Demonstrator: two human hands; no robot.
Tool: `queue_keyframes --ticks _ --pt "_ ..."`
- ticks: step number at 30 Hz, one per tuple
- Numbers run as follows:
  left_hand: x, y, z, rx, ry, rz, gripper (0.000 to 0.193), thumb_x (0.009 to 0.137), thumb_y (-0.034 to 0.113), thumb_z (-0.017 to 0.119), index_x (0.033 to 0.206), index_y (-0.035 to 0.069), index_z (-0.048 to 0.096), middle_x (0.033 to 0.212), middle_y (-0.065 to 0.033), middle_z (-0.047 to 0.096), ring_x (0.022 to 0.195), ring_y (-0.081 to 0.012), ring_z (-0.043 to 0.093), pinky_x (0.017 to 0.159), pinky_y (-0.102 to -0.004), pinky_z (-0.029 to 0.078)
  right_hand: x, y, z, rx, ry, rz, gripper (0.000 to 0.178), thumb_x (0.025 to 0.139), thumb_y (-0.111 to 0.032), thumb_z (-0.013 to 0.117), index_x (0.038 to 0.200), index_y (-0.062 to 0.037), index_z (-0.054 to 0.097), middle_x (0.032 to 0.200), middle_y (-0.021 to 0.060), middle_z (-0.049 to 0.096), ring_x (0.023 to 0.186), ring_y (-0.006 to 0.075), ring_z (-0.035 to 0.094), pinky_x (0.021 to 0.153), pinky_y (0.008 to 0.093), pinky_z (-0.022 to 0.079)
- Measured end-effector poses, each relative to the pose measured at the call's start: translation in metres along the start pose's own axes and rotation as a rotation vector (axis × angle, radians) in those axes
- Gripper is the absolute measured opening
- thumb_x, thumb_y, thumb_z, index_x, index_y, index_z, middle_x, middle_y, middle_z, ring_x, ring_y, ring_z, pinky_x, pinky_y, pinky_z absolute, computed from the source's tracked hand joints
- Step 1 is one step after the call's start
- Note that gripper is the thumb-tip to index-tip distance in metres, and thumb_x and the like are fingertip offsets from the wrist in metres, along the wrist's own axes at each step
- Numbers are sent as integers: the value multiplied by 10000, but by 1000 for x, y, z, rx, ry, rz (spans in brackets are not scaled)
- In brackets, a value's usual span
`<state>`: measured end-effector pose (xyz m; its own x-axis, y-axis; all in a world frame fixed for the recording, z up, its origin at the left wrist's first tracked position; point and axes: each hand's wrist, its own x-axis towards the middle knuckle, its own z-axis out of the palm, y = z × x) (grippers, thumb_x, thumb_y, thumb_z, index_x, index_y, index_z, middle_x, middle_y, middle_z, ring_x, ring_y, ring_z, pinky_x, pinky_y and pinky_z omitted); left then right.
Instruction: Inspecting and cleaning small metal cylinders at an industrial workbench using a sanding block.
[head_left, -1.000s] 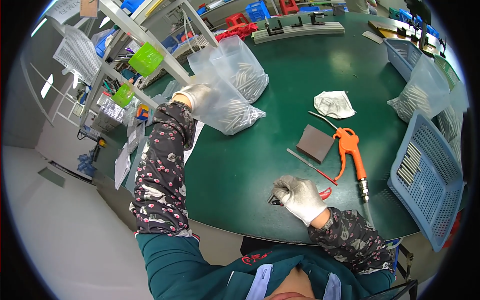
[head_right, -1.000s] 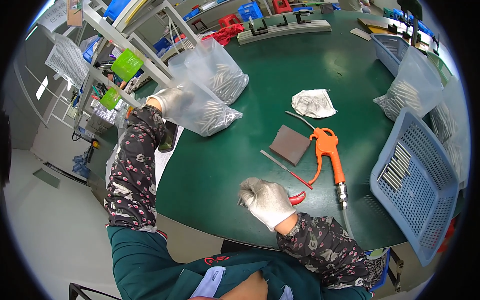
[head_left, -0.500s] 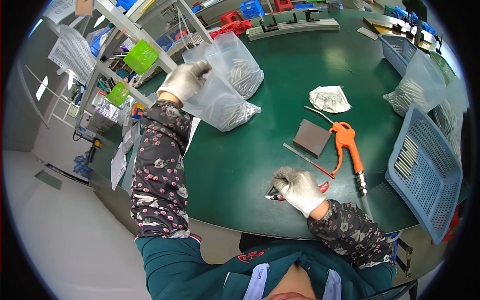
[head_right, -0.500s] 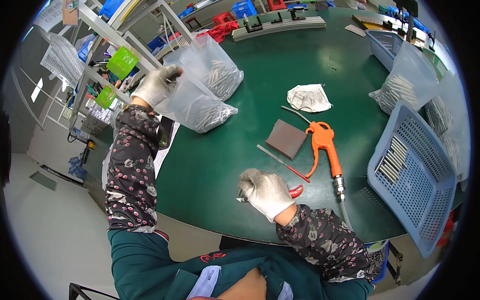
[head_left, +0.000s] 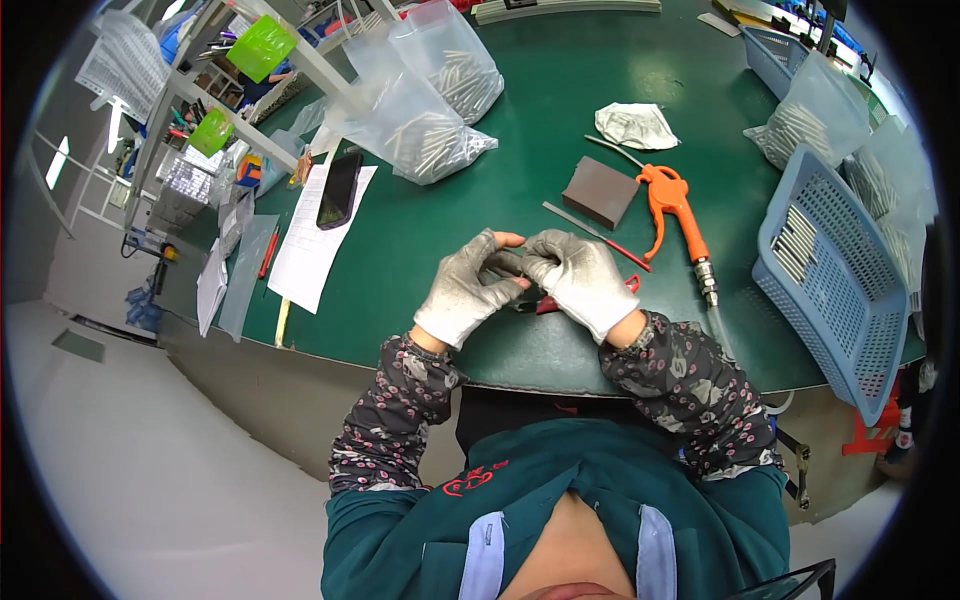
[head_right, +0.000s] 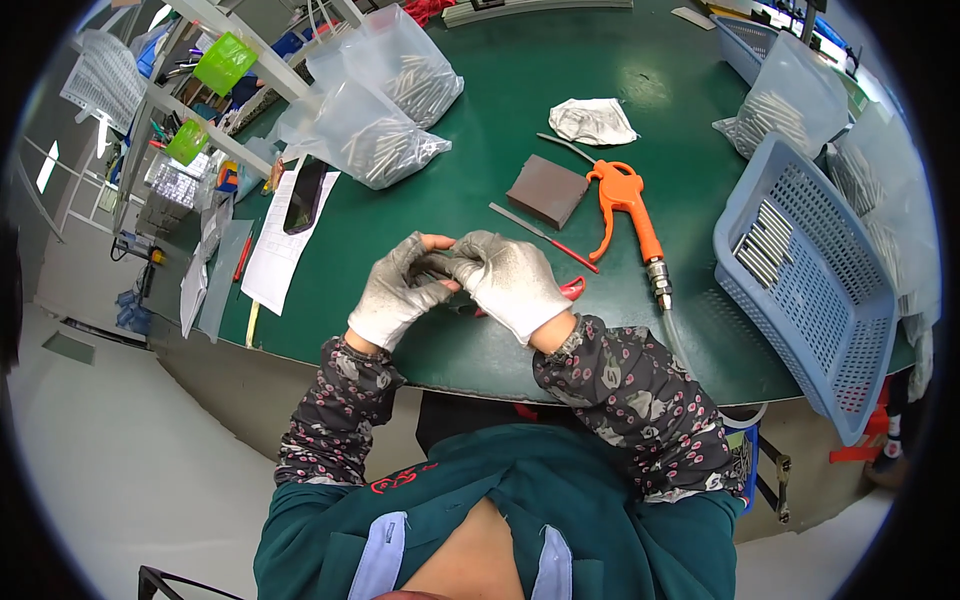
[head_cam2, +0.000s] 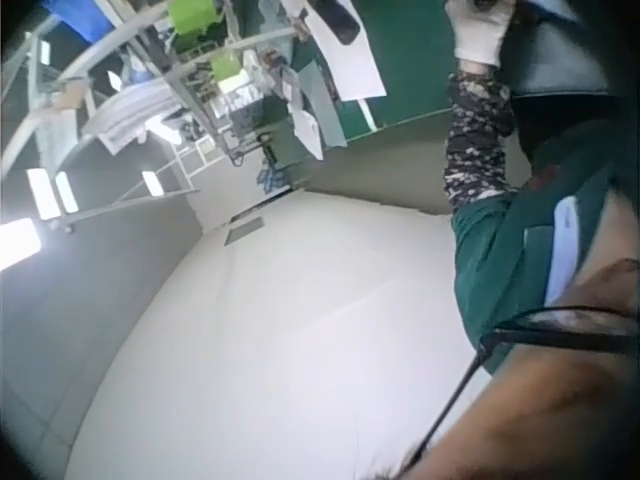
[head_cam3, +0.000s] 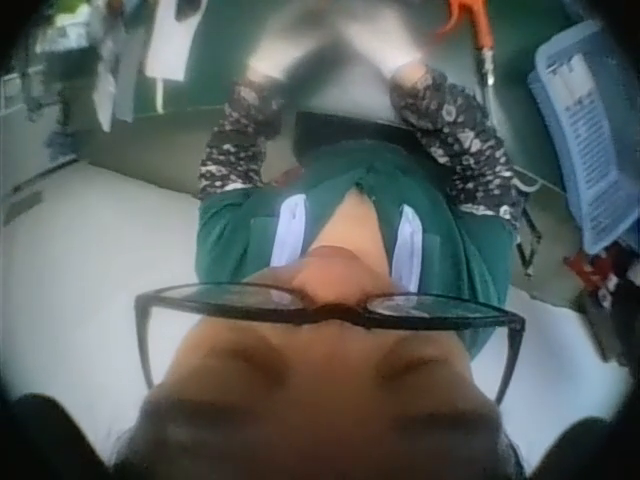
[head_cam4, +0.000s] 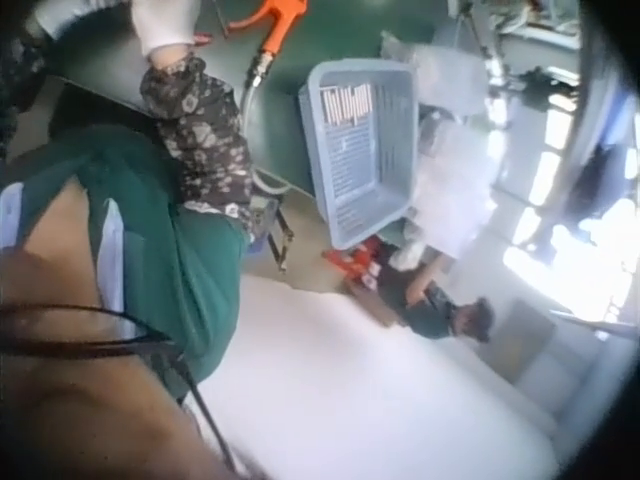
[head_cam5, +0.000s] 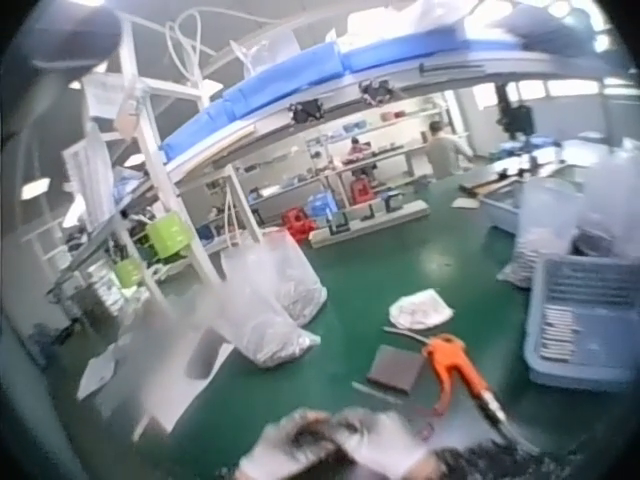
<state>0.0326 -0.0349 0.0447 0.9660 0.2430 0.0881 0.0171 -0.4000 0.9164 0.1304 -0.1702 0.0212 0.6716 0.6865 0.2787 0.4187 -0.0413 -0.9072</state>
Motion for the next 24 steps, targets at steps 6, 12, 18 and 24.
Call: queue_keyframes --ticks 6,12,18,24 --pt "-16 -14 1 -343 -15 -258 426 742 -53 643 1145 -11 508 927 -68 598 826 -107 573 733 -217 472 2 5 -1 7 -160 122 225 824 -168 581 928 28 622 801 122 639 718 179 615 643 278 474" --pt "-23 -22 2 -337 35 -174 394 781 -43 597 1161 18 512 890 -61 584 763 -109 558 657 -219 461 -1 8 4 71 -157 53 245 826 -174 581 978 15 621 844 130 638 745 195 619 677 293 480" --pt "-25 -36 -1 -412 127 -112 387 820 12 588 1196 66 513 883 -40 578 757 -99 546 653 -215 448 -6 5 2 -308 -50 -171 176 781 -154 603 926 -60 632 797 144 634 761 312 612 672 369 483" --pt "-24 -36 1 -479 156 -97 404 824 6 583 1211 61 482 881 -47 580 760 -97 551 660 -218 452 -9 4 2 -483 -113 -269 131 774 -184 573 860 -93 611 720 120 599 703 313 595 625 423 464"
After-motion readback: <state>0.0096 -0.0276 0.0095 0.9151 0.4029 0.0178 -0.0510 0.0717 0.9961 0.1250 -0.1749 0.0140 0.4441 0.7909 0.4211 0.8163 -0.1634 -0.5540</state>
